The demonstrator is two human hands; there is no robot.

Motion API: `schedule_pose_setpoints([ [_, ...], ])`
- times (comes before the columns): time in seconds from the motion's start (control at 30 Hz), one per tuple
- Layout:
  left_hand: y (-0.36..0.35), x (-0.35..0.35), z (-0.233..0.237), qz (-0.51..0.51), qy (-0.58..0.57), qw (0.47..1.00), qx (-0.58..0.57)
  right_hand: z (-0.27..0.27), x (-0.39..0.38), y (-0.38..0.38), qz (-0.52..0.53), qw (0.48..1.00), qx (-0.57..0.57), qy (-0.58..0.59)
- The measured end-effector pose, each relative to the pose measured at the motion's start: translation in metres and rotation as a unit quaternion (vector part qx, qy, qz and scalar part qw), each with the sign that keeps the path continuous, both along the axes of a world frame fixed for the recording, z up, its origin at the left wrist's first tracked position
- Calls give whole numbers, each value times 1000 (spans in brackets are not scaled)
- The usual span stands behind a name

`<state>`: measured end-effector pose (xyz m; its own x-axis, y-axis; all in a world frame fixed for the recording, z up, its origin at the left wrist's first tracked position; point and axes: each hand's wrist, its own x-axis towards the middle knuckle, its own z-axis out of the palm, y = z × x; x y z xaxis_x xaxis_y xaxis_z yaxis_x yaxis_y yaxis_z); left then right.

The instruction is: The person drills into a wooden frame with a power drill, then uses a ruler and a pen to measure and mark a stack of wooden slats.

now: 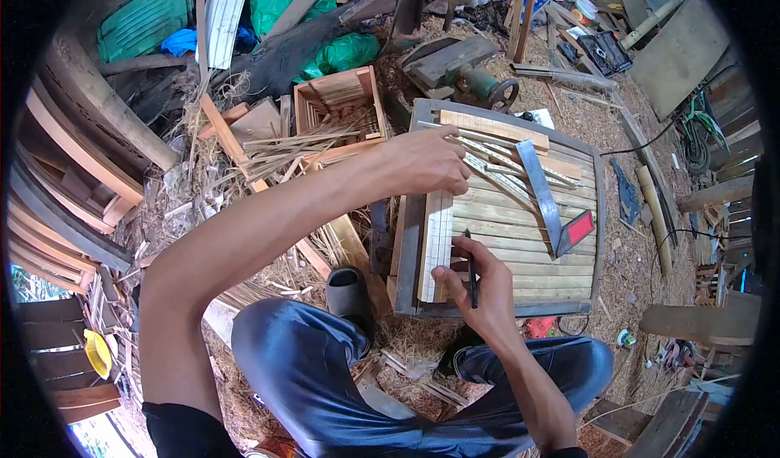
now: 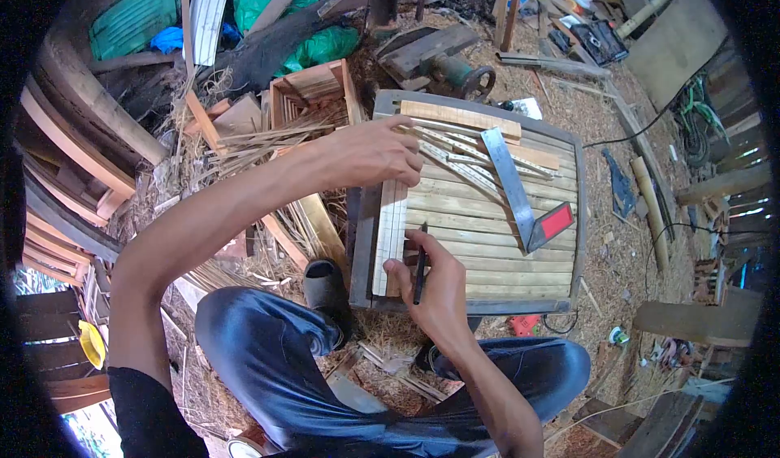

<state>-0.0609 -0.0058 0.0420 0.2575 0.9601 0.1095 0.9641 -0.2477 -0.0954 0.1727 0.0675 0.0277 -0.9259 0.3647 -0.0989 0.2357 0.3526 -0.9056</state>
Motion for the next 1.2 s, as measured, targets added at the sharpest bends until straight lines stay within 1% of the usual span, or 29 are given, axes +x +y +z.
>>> schedule_pose_setpoints([
  [0.07,3,2,2,-1,2,1000,-3,2,1,0,5,1000,6,2],
  [0.13,6,6,4,30,0,998,-60,2,1,0,26,999,15,-20],
  [0.27,5,9,10,26,-12,999,-42,10,0,-8,6,999,-19,-37],
  [0.33,0,15,14,74,-29,994,-70,11,1,-13,-15,1000,24,-5],
  [0.37,-3,15,11,71,-25,995,-71,13,1,-13,-11,999,31,0],
  [0.43,-14,13,4,58,-104,992,44,6,1,-12,-18,999,45,11],
  [0.47,-19,14,4,53,-101,993,41,2,2,-12,-20,998,61,17],
  [0.53,-31,23,13,186,-187,951,160,1,2,-12,-23,998,57,25],
  [0.57,-41,26,-1,269,-291,893,212,2,2,-12,-22,998,56,31],
  [0.6,-45,40,-10,268,-285,896,210,3,2,-12,-24,998,52,37],
  [0.63,-45,58,-18,389,-400,804,205,5,1,-11,-23,998,53,25],
  [0.67,-45,74,-24,498,-501,682,192,6,2,-12,-22,998,53,11],
  [0.73,-39,95,-31,519,-480,697,123,4,2,-12,-22,998,58,15],
  [0.77,-33,105,-33,509,-493,687,159,2,3,-11,-21,998,66,10],
  [0.8,-27,111,-33,509,-490,689,163,1,4,-12,-19,997,67,16],
  [0.87,-13,119,-32,594,-338,707,182,-3,4,-11,-29,995,87,38],
  [0.9,-7,119,-41,580,-290,714,266,-6,4,-11,-34,995,82,49],
  [0.93,-4,116,-41,577,-285,716,271,-4,5,-11,-35,994,83,56],
  [1.0,0,109,-42,588,-394,661,251,-2,7,-10,-30,997,61,40],
  [1.03,1,105,-46,567,-456,627,279,-9,6,-10,-31,996,61,53],
  [1.07,3,100,-50,564,-452,633,278,-12,5,-9,-36,996,58,58],
  [1.13,4,94,-57,592,-476,601,249,-13,7,-14,-37,994,87,51],
  [1.2,5,92,-49,626,-450,608,189,-12,9,-23,-43,991,115,43],
])
